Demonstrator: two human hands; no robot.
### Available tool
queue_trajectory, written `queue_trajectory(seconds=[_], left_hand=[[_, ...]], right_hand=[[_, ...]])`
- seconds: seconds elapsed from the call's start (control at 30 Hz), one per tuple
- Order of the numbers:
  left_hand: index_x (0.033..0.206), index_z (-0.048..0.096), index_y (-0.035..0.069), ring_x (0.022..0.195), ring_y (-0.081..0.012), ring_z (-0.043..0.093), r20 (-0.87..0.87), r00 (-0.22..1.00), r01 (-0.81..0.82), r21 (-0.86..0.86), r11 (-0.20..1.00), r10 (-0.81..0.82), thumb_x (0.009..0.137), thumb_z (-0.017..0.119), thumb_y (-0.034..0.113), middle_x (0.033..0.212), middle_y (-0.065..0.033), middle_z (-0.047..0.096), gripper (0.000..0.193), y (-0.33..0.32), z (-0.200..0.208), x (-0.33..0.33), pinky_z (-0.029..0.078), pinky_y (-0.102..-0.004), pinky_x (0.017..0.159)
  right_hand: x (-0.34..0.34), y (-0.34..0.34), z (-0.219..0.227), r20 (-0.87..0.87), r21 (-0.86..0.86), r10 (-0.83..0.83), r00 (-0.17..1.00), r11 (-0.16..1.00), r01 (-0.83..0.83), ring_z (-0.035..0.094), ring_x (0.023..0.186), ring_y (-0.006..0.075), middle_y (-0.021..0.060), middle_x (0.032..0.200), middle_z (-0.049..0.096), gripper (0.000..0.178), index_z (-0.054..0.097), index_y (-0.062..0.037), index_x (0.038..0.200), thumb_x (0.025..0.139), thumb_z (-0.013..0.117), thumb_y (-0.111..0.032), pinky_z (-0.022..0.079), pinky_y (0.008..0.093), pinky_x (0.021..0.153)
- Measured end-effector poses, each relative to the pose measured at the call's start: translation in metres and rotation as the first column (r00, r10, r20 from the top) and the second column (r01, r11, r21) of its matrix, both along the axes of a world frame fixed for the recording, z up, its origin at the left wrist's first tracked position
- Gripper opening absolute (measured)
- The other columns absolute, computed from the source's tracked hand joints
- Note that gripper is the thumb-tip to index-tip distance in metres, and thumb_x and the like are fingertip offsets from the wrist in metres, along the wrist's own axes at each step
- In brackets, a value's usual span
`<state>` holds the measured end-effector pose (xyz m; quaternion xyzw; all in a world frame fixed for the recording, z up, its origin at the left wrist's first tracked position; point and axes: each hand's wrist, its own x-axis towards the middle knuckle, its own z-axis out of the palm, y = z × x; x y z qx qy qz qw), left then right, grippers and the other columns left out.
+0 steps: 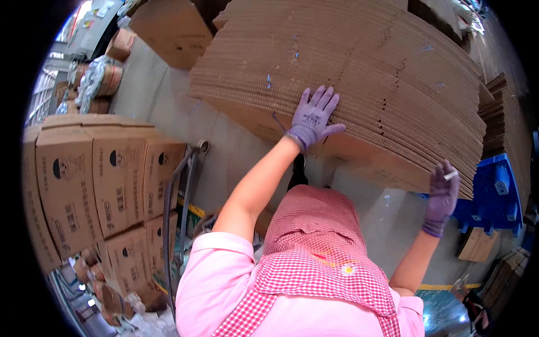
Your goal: The person picks up flat corrugated cardboard sheets from a stack and folds them into box shapes. They manipulate the flaps to form the box structure and place the assembled boxes onto a growing pile. The process is repeated for multiple units in a warehouse setting.
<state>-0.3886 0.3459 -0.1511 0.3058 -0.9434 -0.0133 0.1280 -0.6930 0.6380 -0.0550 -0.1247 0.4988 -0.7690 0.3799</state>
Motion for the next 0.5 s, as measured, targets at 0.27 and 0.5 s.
queue_trajectory(seconds=[0.27,0.5], left_hand=[[0.148,0.042,0.019,0.142,-0.0343,0.032,0.03,0.999,0.044,-0.113,0.993,-0.041,0.09,0.049,0.066,0.154,-0.0116,0.038,0.075,-0.008,-0.001,-0.004,0.019,-0.0542,0.117],[0.139,0.054,0.018,0.113,-0.0295,0.059,0.101,0.959,0.221,0.308,0.925,-0.263,0.083,0.069,0.045,0.113,-0.0073,0.068,0.063,0.094,0.028,0.053,0.04,-0.0458,0.103]], right_hand=[[-0.062,0.109,-0.02,0.053,0.132,-0.143,0.988,0.982,0.135,0.055,0.125,0.0265,0.0128,0.14,0.054,0.038,0.053,-0.0045,0.132,0.105,0.045,-0.03,0.045,0.0397,0.106],[-0.052,0.183,0.007,-0.154,0.394,-0.282,0.947,0.861,0.321,0.06,0.118,0.0243,0.0128,0.137,0.056,0.033,0.052,-0.0074,0.131,0.105,0.047,-0.026,0.048,0.0383,0.101]])
